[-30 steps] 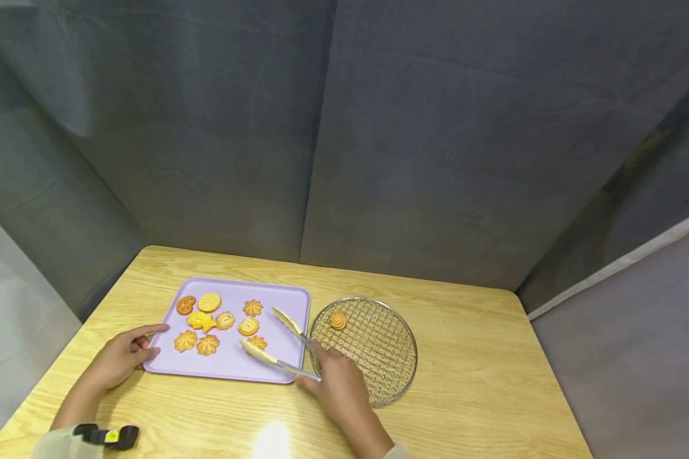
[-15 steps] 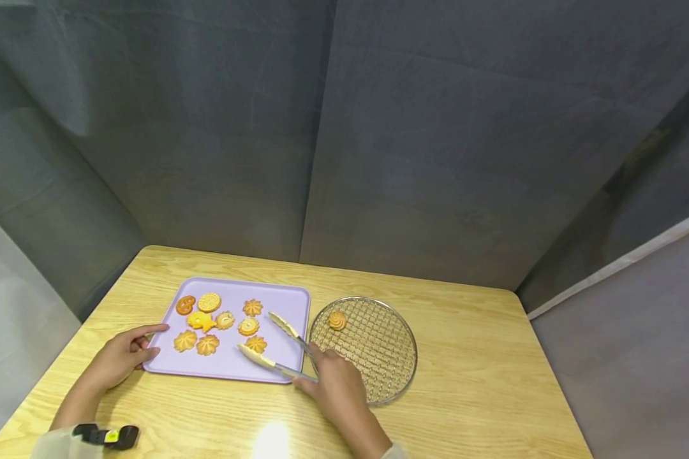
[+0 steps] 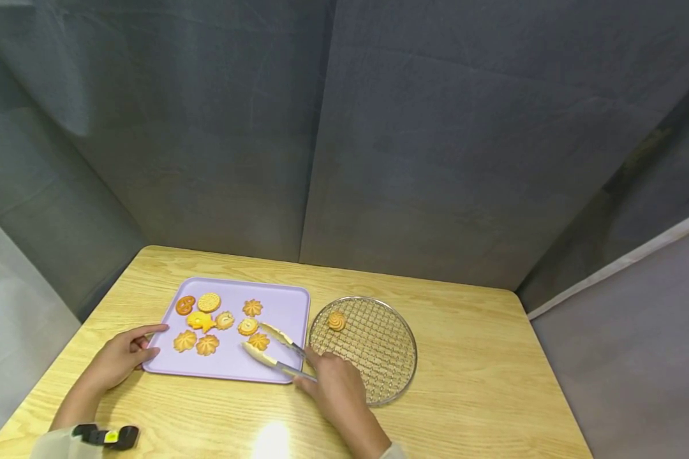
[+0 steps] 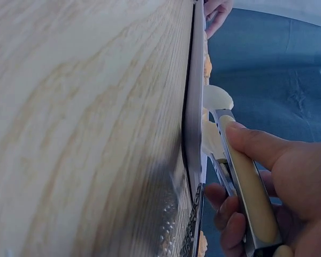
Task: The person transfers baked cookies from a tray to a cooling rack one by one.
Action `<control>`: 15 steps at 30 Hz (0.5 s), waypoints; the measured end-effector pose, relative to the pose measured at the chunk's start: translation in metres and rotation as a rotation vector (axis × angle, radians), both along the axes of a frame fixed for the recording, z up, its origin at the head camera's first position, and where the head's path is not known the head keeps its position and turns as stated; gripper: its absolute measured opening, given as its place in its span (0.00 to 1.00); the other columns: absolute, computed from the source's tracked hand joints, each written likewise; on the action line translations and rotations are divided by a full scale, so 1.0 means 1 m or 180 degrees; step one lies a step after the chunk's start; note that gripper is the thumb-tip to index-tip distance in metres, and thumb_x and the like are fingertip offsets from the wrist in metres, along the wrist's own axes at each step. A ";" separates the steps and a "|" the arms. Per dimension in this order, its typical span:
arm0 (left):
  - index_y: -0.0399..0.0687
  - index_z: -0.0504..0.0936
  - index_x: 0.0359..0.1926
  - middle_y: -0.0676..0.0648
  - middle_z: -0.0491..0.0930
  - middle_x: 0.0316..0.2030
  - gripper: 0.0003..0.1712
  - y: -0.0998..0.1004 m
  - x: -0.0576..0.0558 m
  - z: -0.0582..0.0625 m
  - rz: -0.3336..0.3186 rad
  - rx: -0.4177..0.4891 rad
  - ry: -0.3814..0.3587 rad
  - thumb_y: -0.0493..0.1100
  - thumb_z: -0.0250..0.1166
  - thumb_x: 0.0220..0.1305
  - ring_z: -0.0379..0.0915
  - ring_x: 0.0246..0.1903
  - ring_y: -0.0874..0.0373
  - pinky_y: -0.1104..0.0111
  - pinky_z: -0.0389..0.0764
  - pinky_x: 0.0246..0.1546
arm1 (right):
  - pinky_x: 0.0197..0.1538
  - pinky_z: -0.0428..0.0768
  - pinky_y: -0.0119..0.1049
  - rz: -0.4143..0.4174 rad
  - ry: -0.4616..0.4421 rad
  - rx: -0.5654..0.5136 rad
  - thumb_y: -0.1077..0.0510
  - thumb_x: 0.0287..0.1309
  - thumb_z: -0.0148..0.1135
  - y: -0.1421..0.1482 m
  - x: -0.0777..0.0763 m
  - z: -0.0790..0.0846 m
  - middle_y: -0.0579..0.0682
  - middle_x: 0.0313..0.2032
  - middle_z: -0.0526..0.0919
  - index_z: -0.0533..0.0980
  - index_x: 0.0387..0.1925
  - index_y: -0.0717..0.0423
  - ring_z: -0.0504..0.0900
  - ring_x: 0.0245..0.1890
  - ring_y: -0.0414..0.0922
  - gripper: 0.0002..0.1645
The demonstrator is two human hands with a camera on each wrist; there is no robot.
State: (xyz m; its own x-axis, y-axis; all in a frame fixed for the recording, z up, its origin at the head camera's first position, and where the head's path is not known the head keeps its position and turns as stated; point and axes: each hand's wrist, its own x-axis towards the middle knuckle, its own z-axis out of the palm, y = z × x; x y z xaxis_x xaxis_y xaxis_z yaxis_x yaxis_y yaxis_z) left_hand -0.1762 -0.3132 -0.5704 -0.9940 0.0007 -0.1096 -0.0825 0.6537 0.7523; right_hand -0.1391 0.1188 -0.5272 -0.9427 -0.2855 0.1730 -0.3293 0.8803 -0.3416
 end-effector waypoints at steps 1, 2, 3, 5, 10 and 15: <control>0.40 0.77 0.68 0.44 0.68 0.35 0.28 0.000 0.000 0.000 0.0002 0.0000 -0.0003 0.32 0.66 0.68 0.69 0.29 0.55 0.68 0.78 0.26 | 0.30 0.76 0.39 -0.0004 -0.0027 -0.0027 0.37 0.54 0.74 0.000 0.000 0.001 0.46 0.31 0.84 0.80 0.65 0.45 0.79 0.26 0.42 0.38; 0.40 0.77 0.68 0.44 0.68 0.35 0.28 0.000 0.000 0.000 0.0003 0.0002 -0.0006 0.32 0.66 0.68 0.69 0.29 0.55 0.68 0.78 0.26 | 0.28 0.74 0.38 -0.0005 -0.0052 -0.0048 0.38 0.55 0.74 0.001 0.000 0.001 0.43 0.28 0.81 0.80 0.65 0.45 0.75 0.24 0.41 0.37; 0.41 0.77 0.68 0.44 0.68 0.35 0.28 0.000 0.000 0.001 0.0004 0.0003 -0.0007 0.32 0.66 0.68 0.69 0.29 0.55 0.68 0.78 0.26 | 0.27 0.71 0.37 -0.0006 -0.0081 -0.0065 0.38 0.55 0.74 0.001 0.000 0.002 0.41 0.25 0.78 0.80 0.65 0.45 0.72 0.23 0.39 0.36; 0.40 0.77 0.68 0.44 0.68 0.35 0.28 0.001 0.001 0.001 0.0006 0.0005 -0.0010 0.32 0.66 0.68 0.69 0.29 0.55 0.68 0.78 0.26 | 0.25 0.66 0.35 -0.0014 -0.0137 -0.0092 0.39 0.56 0.74 0.002 0.000 0.003 0.38 0.22 0.71 0.80 0.64 0.44 0.67 0.20 0.38 0.36; 0.41 0.77 0.68 0.44 0.68 0.35 0.28 0.002 0.001 0.002 0.0008 -0.0009 -0.0018 0.32 0.66 0.68 0.69 0.30 0.54 0.68 0.78 0.26 | 0.24 0.66 0.34 -0.0022 -0.0150 -0.0114 0.39 0.56 0.74 0.004 0.000 0.004 0.38 0.23 0.74 0.81 0.64 0.45 0.67 0.20 0.38 0.35; 0.41 0.77 0.68 0.44 0.69 0.35 0.28 0.002 0.002 0.003 0.0009 -0.0036 -0.0003 0.32 0.66 0.68 0.68 0.30 0.54 0.68 0.77 0.26 | 0.24 0.66 0.33 -0.0049 -0.0168 -0.0160 0.39 0.57 0.73 0.006 -0.001 0.006 0.38 0.23 0.75 0.81 0.64 0.46 0.65 0.20 0.37 0.35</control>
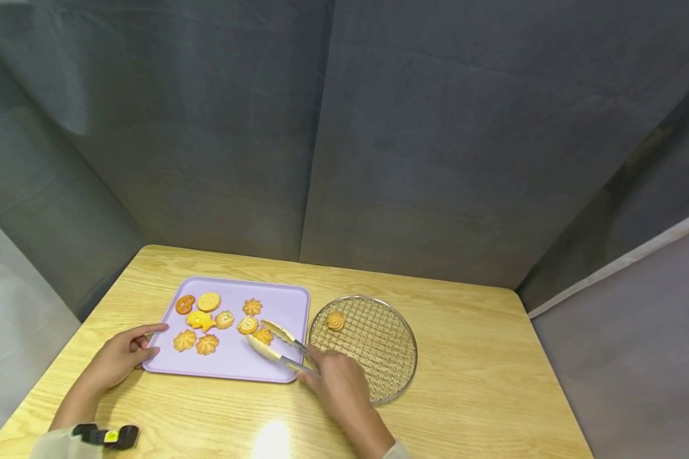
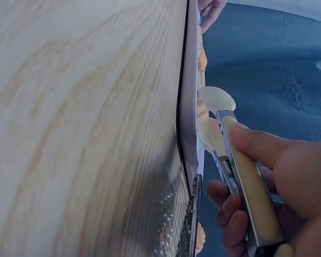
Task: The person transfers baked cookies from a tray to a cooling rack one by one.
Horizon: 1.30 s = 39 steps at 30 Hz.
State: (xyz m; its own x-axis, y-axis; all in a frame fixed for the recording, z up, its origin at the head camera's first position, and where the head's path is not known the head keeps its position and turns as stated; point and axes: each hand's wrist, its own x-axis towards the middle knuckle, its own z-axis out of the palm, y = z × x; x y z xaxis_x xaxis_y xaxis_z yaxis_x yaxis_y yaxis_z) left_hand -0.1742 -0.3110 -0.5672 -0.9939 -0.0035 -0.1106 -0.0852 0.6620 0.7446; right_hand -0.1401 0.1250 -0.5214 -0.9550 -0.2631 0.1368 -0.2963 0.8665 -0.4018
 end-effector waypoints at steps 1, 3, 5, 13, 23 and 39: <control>0.41 0.77 0.68 0.44 0.69 0.35 0.28 0.000 0.000 0.000 -0.0002 0.0000 0.0003 0.32 0.66 0.68 0.68 0.30 0.54 0.68 0.77 0.26 | 0.24 0.65 0.33 -0.0013 -0.0018 -0.0008 0.39 0.58 0.72 0.000 0.000 0.001 0.37 0.22 0.72 0.80 0.64 0.45 0.64 0.19 0.37 0.35; 0.40 0.77 0.68 0.44 0.69 0.35 0.28 0.000 0.000 0.000 -0.0003 0.0011 -0.0006 0.32 0.66 0.68 0.68 0.30 0.54 0.68 0.77 0.26 | 0.24 0.65 0.33 -0.0026 -0.0031 -0.0008 0.38 0.58 0.72 0.001 0.000 0.001 0.36 0.21 0.70 0.80 0.65 0.45 0.63 0.19 0.36 0.35; 0.40 0.76 0.68 0.44 0.69 0.35 0.28 0.000 0.000 0.001 -0.0006 0.0020 -0.0008 0.32 0.66 0.68 0.68 0.30 0.55 0.68 0.77 0.26 | 0.24 0.64 0.33 -0.0028 -0.0035 -0.0004 0.38 0.58 0.72 0.002 -0.001 0.002 0.36 0.21 0.69 0.79 0.66 0.44 0.63 0.19 0.36 0.35; 0.39 0.76 0.68 0.44 0.69 0.35 0.27 -0.001 0.000 0.001 -0.0041 0.0034 0.0024 0.32 0.66 0.69 0.69 0.29 0.55 0.68 0.77 0.26 | 0.30 0.74 0.36 -0.0011 0.0061 -0.0028 0.39 0.58 0.72 0.008 0.001 0.001 0.40 0.27 0.82 0.80 0.65 0.44 0.73 0.25 0.36 0.35; 0.40 0.77 0.68 0.45 0.69 0.35 0.27 -0.002 0.000 0.001 -0.0051 0.0009 0.0031 0.33 0.66 0.69 0.69 0.28 0.56 0.68 0.76 0.26 | 0.27 0.71 0.33 -0.0086 0.0175 -0.0058 0.40 0.58 0.73 0.019 0.003 0.001 0.39 0.24 0.79 0.80 0.64 0.45 0.71 0.23 0.36 0.34; 0.41 0.77 0.68 0.45 0.68 0.35 0.28 -0.001 0.000 -0.002 -0.0049 -0.0031 0.0046 0.33 0.66 0.68 0.68 0.28 0.56 0.68 0.75 0.25 | 0.46 0.84 0.50 -0.0245 0.0269 -0.0164 0.41 0.58 0.74 0.037 0.011 0.000 0.50 0.49 0.89 0.81 0.63 0.44 0.88 0.47 0.51 0.33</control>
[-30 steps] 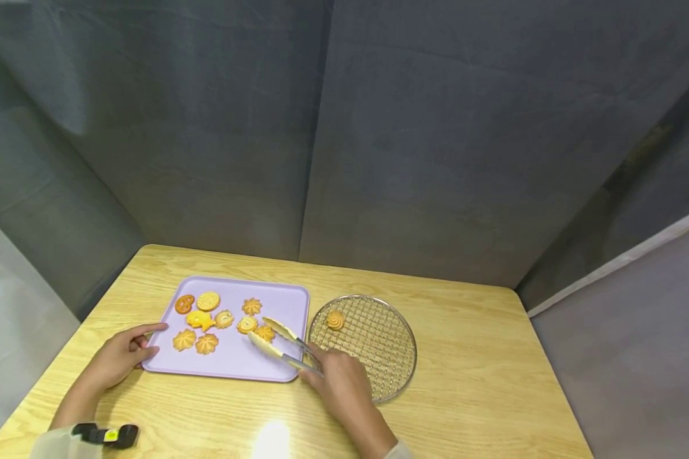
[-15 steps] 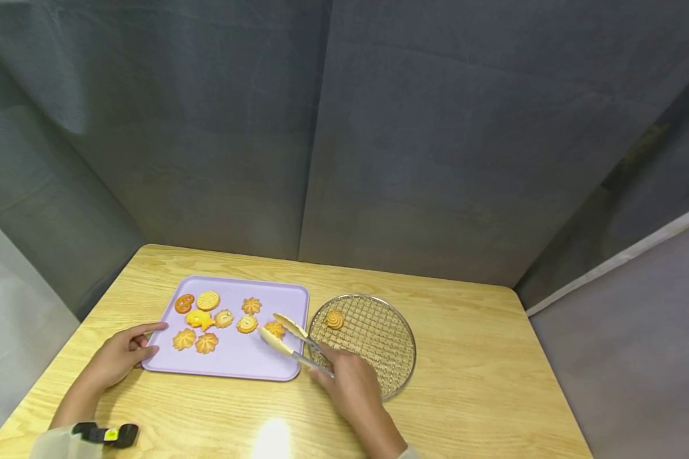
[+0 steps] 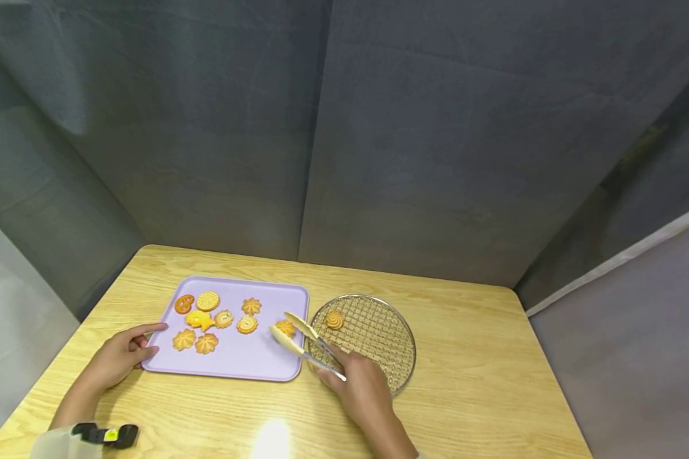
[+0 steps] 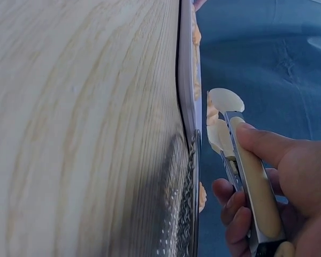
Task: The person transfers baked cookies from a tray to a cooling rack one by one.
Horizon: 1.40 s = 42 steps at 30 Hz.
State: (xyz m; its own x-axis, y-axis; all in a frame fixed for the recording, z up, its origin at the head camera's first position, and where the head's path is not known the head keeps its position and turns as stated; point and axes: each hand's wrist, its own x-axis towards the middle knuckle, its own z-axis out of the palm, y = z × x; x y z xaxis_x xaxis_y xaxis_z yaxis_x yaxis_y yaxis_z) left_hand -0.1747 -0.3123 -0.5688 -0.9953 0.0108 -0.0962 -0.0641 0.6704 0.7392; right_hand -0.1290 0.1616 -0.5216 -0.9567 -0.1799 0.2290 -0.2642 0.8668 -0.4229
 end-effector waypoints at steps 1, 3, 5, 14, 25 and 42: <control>0.41 0.77 0.68 0.45 0.68 0.35 0.28 0.000 0.000 0.000 0.0004 0.0005 -0.0001 0.33 0.66 0.68 0.69 0.28 0.56 0.68 0.75 0.25 | 0.47 0.84 0.50 -0.0010 -0.0013 -0.0019 0.41 0.58 0.74 0.001 0.001 0.000 0.50 0.50 0.89 0.81 0.63 0.44 0.88 0.48 0.52 0.32; 0.41 0.77 0.68 0.45 0.68 0.35 0.27 0.001 0.000 0.000 0.0013 0.0012 0.0007 0.32 0.66 0.68 0.68 0.28 0.56 0.68 0.75 0.25 | 0.49 0.84 0.51 -0.0029 -0.0029 -0.0054 0.41 0.58 0.73 0.004 0.002 0.001 0.50 0.50 0.89 0.82 0.63 0.45 0.88 0.49 0.52 0.32; 0.41 0.77 0.68 0.45 0.68 0.35 0.27 0.001 0.000 0.000 0.0016 0.0018 0.0020 0.32 0.66 0.68 0.68 0.28 0.56 0.68 0.75 0.25 | 0.51 0.83 0.52 -0.0045 -0.0043 -0.0067 0.41 0.59 0.73 0.007 0.003 0.001 0.50 0.51 0.88 0.82 0.63 0.47 0.87 0.51 0.52 0.32; 0.40 0.77 0.68 0.45 0.68 0.35 0.27 -0.001 -0.001 -0.002 0.0003 0.0064 0.0042 0.32 0.66 0.68 0.69 0.28 0.57 0.68 0.77 0.25 | 0.51 0.83 0.52 -0.0131 -0.0062 -0.0092 0.43 0.59 0.73 0.021 0.008 -0.001 0.52 0.48 0.89 0.82 0.62 0.49 0.88 0.48 0.52 0.32; 0.40 0.77 0.68 0.45 0.68 0.35 0.27 0.000 0.000 -0.001 -0.0013 0.0070 0.0044 0.32 0.66 0.68 0.68 0.27 0.57 0.68 0.77 0.25 | 0.55 0.82 0.54 -0.0236 -0.0124 -0.0176 0.44 0.60 0.73 0.037 0.015 -0.002 0.53 0.52 0.88 0.81 0.64 0.49 0.86 0.53 0.56 0.32; 0.40 0.78 0.67 0.45 0.68 0.35 0.26 0.000 0.001 0.000 0.0003 0.0044 0.0074 0.33 0.66 0.68 0.68 0.28 0.58 0.69 0.76 0.25 | 0.55 0.81 0.56 -0.0364 -0.0164 -0.0161 0.44 0.59 0.74 0.058 0.024 -0.008 0.55 0.53 0.87 0.81 0.64 0.50 0.86 0.53 0.57 0.33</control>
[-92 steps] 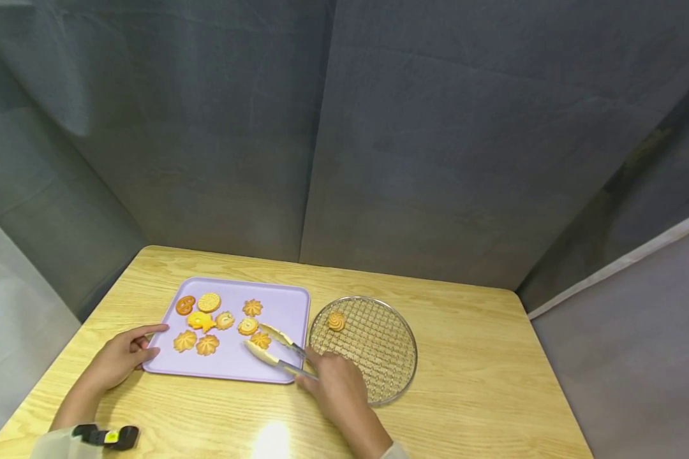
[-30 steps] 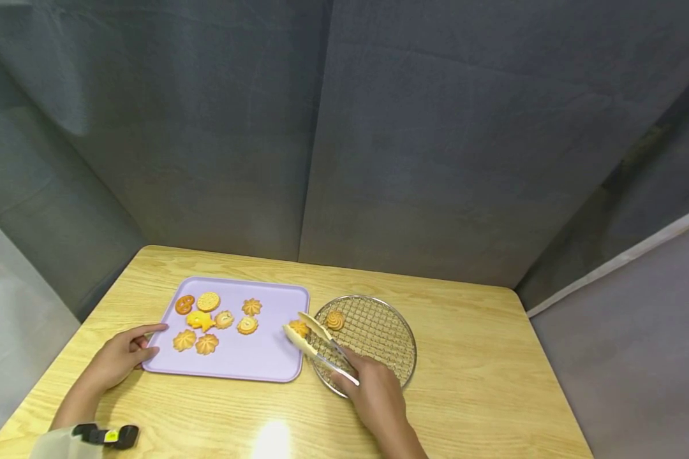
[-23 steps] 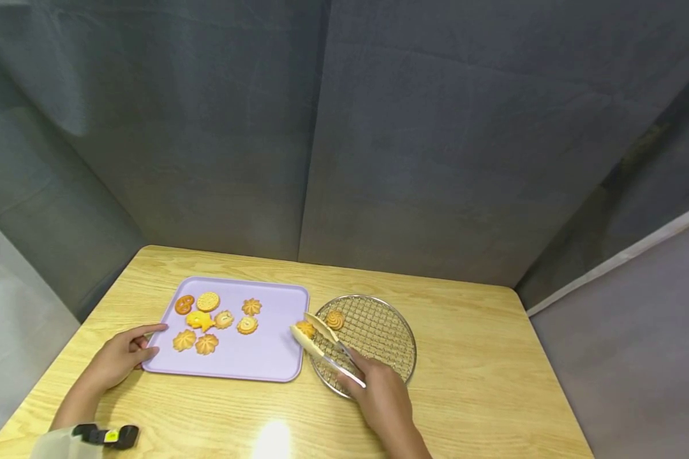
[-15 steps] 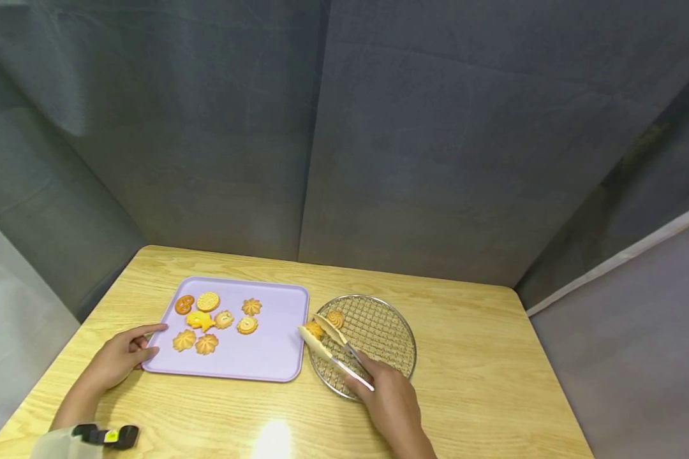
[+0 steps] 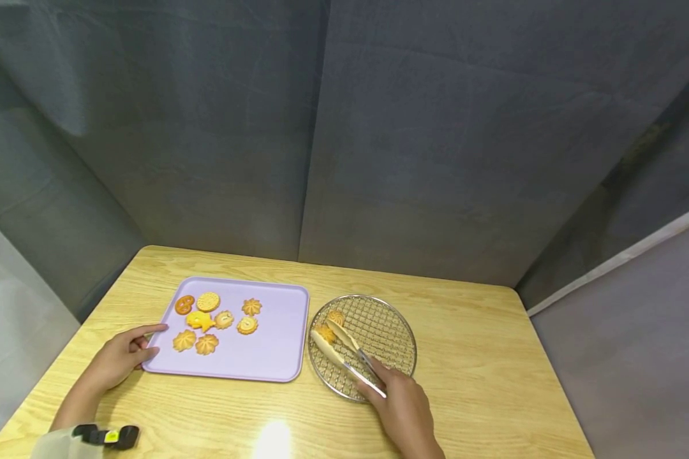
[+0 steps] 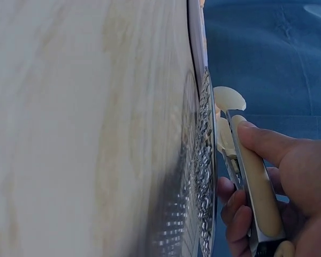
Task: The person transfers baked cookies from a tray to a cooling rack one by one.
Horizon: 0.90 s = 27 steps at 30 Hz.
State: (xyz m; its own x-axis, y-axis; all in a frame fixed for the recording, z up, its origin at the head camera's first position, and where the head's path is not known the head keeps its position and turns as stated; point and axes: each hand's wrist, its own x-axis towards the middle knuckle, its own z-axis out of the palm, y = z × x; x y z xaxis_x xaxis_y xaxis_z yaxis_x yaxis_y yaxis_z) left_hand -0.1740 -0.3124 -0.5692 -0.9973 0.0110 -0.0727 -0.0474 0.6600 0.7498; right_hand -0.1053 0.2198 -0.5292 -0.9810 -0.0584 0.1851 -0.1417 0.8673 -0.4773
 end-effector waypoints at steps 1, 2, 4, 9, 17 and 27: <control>0.40 0.78 0.67 0.45 0.68 0.36 0.26 0.000 0.000 0.000 -0.0001 -0.0002 -0.0004 0.33 0.66 0.68 0.68 0.28 0.58 0.69 0.76 0.25 | 0.54 0.82 0.56 -0.0006 0.0000 0.0011 0.44 0.59 0.74 0.001 0.000 -0.001 0.55 0.52 0.87 0.81 0.64 0.49 0.86 0.53 0.57 0.33; 0.40 0.78 0.67 0.45 0.68 0.36 0.26 0.000 0.000 0.001 0.0005 0.0002 -0.0008 0.33 0.66 0.68 0.68 0.28 0.57 0.69 0.76 0.25 | 0.54 0.82 0.56 -0.0012 -0.0002 0.0023 0.44 0.59 0.74 0.002 0.001 -0.002 0.55 0.52 0.88 0.81 0.64 0.49 0.86 0.52 0.57 0.33; 0.40 0.77 0.67 0.45 0.68 0.36 0.27 0.001 0.001 0.001 0.0011 0.0003 -0.0021 0.33 0.66 0.68 0.68 0.28 0.57 0.68 0.76 0.25 | 0.53 0.82 0.56 -0.0019 -0.0004 0.0049 0.43 0.59 0.74 0.003 0.002 -0.003 0.56 0.51 0.88 0.80 0.64 0.48 0.86 0.52 0.57 0.34; 0.40 0.77 0.68 0.45 0.68 0.36 0.27 0.001 0.001 0.001 0.0011 -0.0006 -0.0036 0.33 0.66 0.69 0.68 0.28 0.57 0.68 0.77 0.25 | 0.51 0.82 0.57 0.0012 0.0028 0.0109 0.42 0.59 0.73 0.006 0.004 -0.004 0.57 0.50 0.88 0.81 0.63 0.51 0.87 0.50 0.58 0.33; 0.40 0.77 0.67 0.45 0.68 0.35 0.26 0.001 0.002 0.001 0.0002 -0.0028 -0.0018 0.33 0.66 0.69 0.68 0.27 0.57 0.68 0.76 0.25 | 0.52 0.82 0.57 0.0016 -0.0014 0.0110 0.41 0.60 0.73 0.008 0.005 -0.004 0.57 0.50 0.88 0.81 0.63 0.51 0.87 0.50 0.58 0.34; 0.41 0.77 0.68 0.45 0.68 0.36 0.27 0.001 0.000 -0.002 0.0009 -0.0005 0.0019 0.32 0.66 0.69 0.68 0.28 0.57 0.68 0.77 0.25 | 0.54 0.81 0.59 0.0018 -0.0127 0.0073 0.43 0.59 0.73 0.009 0.002 -0.005 0.60 0.51 0.87 0.80 0.64 0.54 0.86 0.51 0.61 0.35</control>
State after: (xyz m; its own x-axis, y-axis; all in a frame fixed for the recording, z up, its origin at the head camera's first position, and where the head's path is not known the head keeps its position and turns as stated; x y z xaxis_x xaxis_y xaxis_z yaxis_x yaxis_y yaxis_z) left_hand -0.1736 -0.3111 -0.5709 -0.9977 0.0082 -0.0667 -0.0447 0.6610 0.7491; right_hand -0.1035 0.2287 -0.5347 -0.9872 -0.0677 0.1443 -0.1278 0.8772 -0.4627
